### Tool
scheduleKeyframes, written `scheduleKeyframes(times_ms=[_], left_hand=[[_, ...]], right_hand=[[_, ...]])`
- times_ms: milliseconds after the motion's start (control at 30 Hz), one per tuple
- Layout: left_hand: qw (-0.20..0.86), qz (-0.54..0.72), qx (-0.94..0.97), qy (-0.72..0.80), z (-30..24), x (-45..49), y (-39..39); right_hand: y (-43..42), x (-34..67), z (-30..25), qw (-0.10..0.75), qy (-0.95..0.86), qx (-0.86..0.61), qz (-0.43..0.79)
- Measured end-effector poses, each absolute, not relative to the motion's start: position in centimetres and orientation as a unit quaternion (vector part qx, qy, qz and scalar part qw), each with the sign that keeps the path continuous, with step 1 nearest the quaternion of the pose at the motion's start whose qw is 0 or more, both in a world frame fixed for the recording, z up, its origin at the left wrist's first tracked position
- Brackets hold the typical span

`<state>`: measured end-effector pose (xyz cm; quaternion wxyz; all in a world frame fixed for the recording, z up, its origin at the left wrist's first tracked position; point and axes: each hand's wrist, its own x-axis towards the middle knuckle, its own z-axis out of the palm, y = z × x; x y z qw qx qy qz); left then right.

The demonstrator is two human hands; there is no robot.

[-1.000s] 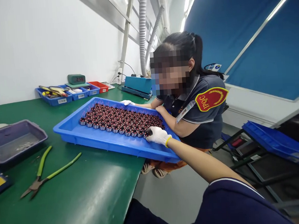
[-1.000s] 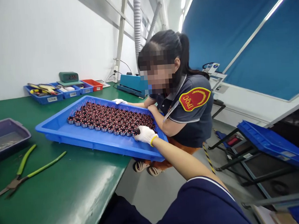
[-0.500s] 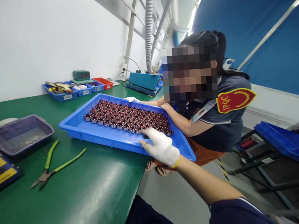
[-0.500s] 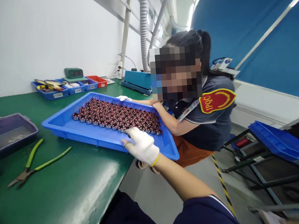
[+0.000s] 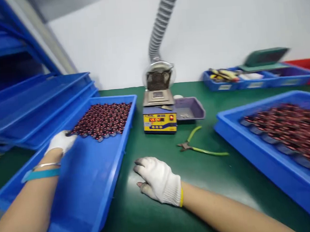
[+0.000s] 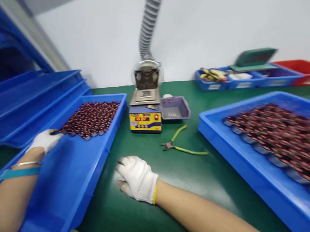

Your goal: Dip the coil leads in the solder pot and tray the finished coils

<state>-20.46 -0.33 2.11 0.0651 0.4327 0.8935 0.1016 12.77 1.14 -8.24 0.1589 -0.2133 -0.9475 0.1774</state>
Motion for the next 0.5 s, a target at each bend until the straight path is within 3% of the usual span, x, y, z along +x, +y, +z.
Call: scheduleKeyframes(times_ms=[200, 500], left_hand=[[0.066, 0.069, 0.394, 0.914, 1.0, -21.4, -0.5], [0.119, 0.101, 0.482, 0.862, -1.8, -17.2, 2.7]], right_hand=[[1.1, 13.4, -8.1, 0.169, -0.940, -0.197, 0.222], [1.6, 13.9, -7.9, 0.155, -0.936, -0.204, 0.242]])
